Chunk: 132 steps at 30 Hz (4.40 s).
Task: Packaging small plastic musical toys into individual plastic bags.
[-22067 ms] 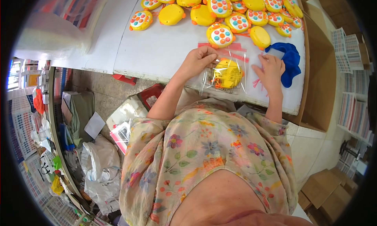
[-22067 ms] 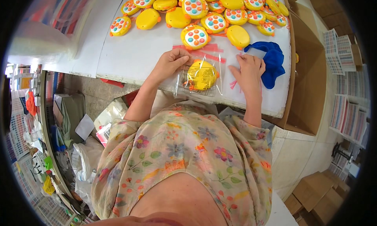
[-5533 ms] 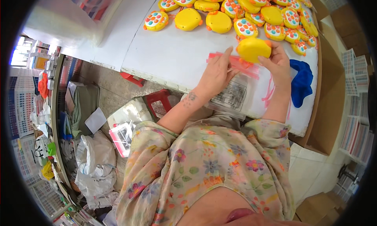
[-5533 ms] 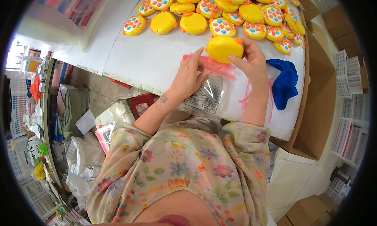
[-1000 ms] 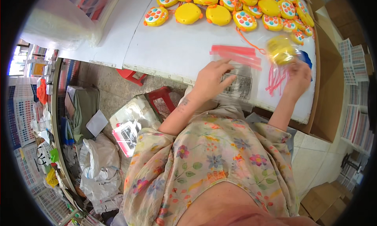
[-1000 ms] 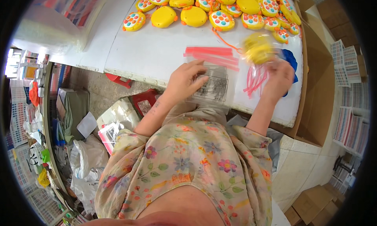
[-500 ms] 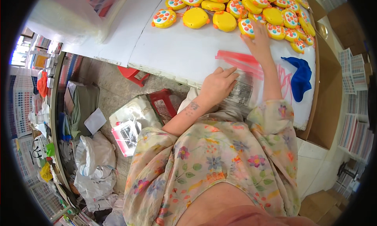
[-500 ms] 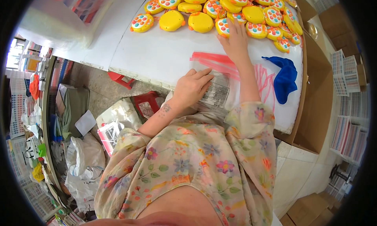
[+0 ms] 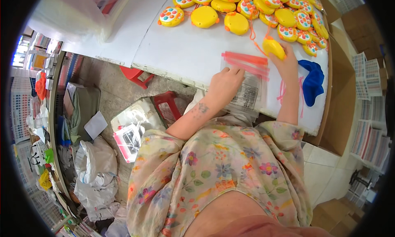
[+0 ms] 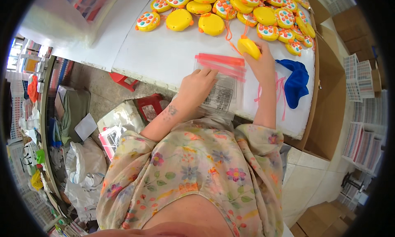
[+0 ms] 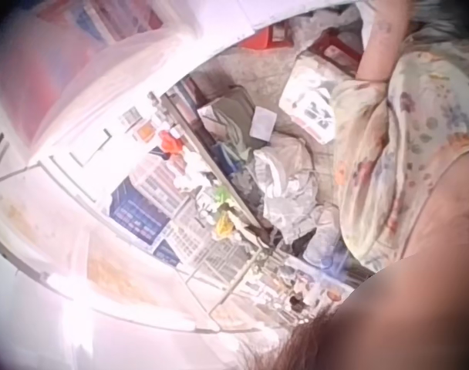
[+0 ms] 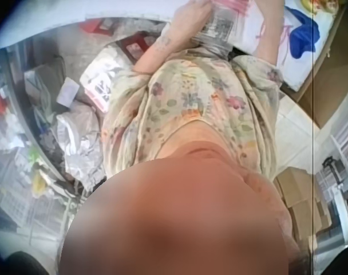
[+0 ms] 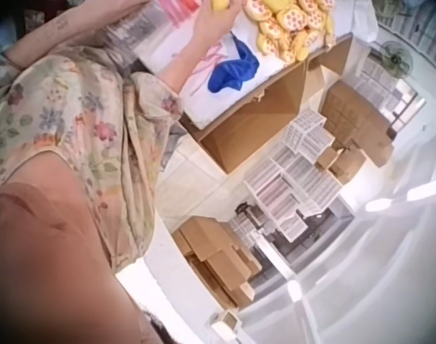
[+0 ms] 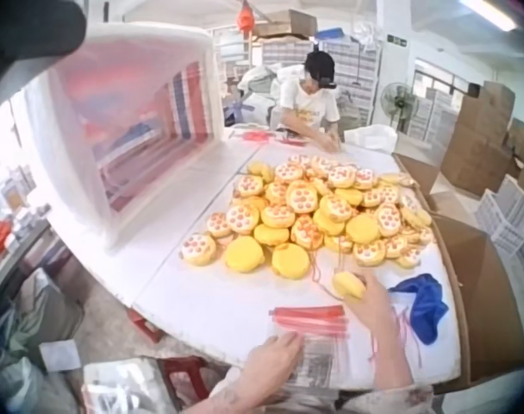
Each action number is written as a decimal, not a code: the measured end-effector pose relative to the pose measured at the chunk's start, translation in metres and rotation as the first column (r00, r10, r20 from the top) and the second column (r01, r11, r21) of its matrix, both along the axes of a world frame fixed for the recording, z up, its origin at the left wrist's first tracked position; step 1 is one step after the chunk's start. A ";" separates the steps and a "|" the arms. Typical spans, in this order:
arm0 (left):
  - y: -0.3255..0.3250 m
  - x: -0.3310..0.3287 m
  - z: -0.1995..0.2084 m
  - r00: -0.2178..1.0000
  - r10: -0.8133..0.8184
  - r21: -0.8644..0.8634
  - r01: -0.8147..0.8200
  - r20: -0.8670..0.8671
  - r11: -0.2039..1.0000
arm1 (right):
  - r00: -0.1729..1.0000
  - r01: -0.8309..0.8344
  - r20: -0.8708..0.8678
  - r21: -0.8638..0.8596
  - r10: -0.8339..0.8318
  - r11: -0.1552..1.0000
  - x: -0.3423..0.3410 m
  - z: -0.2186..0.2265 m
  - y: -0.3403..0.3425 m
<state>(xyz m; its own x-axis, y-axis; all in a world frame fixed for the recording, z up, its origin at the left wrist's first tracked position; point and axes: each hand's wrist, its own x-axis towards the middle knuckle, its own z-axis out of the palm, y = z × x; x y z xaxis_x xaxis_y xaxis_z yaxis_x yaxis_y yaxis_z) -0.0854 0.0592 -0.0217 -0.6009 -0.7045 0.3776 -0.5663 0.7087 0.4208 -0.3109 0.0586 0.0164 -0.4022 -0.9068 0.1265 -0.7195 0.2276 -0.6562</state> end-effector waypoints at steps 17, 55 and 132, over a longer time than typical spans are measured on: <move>-0.016 -0.012 -0.010 0.957 -0.144 -0.086 0.126 -0.253 0.988 | 0.581 -0.431 0.657 -0.251 0.479 0.867 -0.005 -0.001 0.064; -0.020 0.003 0.002 0.866 -0.051 0.432 0.297 -0.497 0.852 | 0.749 0.042 0.658 -0.165 0.078 0.985 0.065 0.008 0.045; -0.022 0.001 -0.003 0.800 0.146 0.731 0.438 -0.583 0.523 | 0.720 0.571 0.671 -0.426 -0.179 0.702 -0.011 0.008 0.053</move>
<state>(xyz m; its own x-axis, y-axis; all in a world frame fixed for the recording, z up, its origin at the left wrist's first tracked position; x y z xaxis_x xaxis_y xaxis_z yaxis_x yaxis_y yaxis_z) -0.0839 0.0368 -0.0251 -0.6335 -0.7731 -0.0314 0.0302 -0.0652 0.9974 -0.3218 0.1118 0.0242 -0.8573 -0.4773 0.1928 -0.1286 -0.1641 -0.9780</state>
